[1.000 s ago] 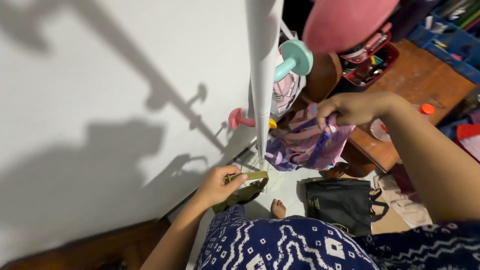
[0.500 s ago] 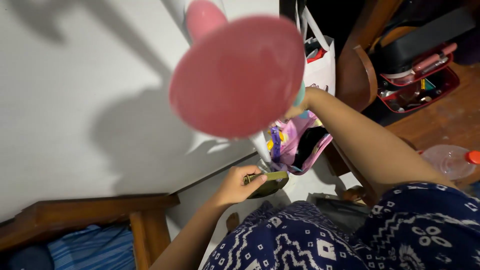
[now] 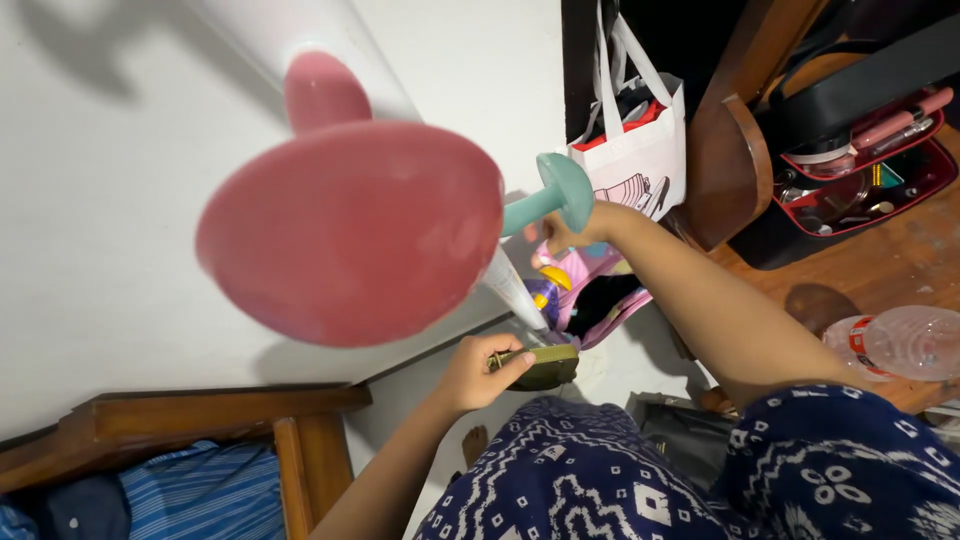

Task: The person assembles a freestanding coat rack, twisting colorful mushroom-shaped hooks onto a white vertical pole by hand, then stands the pole upright on its round base against the wall and hangs a pink backpack, a small green pouch, and a black tote bag on the hooks.

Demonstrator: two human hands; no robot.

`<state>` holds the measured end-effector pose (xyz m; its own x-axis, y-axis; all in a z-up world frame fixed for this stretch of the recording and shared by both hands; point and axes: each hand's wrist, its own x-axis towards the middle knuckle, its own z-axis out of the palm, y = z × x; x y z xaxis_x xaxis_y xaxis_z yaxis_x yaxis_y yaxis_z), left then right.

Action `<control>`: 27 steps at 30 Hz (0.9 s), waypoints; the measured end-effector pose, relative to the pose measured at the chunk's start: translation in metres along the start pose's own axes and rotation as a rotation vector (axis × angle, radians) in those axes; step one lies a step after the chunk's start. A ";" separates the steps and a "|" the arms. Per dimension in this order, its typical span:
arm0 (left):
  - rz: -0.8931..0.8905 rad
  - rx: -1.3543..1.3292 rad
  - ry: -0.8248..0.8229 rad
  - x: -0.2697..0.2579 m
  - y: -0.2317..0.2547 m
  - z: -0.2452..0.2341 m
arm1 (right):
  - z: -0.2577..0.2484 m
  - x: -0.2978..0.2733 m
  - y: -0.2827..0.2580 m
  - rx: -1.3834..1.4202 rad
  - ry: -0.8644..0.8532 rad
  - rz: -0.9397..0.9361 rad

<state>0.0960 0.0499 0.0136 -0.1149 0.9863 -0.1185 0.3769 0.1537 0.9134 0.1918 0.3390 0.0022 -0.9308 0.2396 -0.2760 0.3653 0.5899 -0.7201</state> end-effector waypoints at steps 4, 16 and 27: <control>0.009 0.008 -0.001 0.002 -0.007 0.000 | -0.003 -0.037 0.020 -0.386 0.324 0.247; 0.013 -0.032 -0.078 0.001 -0.006 -0.003 | 0.002 -0.153 0.059 0.442 0.475 0.204; 0.022 -0.034 -0.056 0.001 0.014 0.000 | 0.014 -0.100 0.022 0.592 0.221 0.187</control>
<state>0.1013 0.0536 0.0267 -0.0546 0.9914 -0.1191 0.3468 0.1307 0.9288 0.2926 0.3172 0.0044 -0.8050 0.4871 -0.3386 0.3948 0.0139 -0.9186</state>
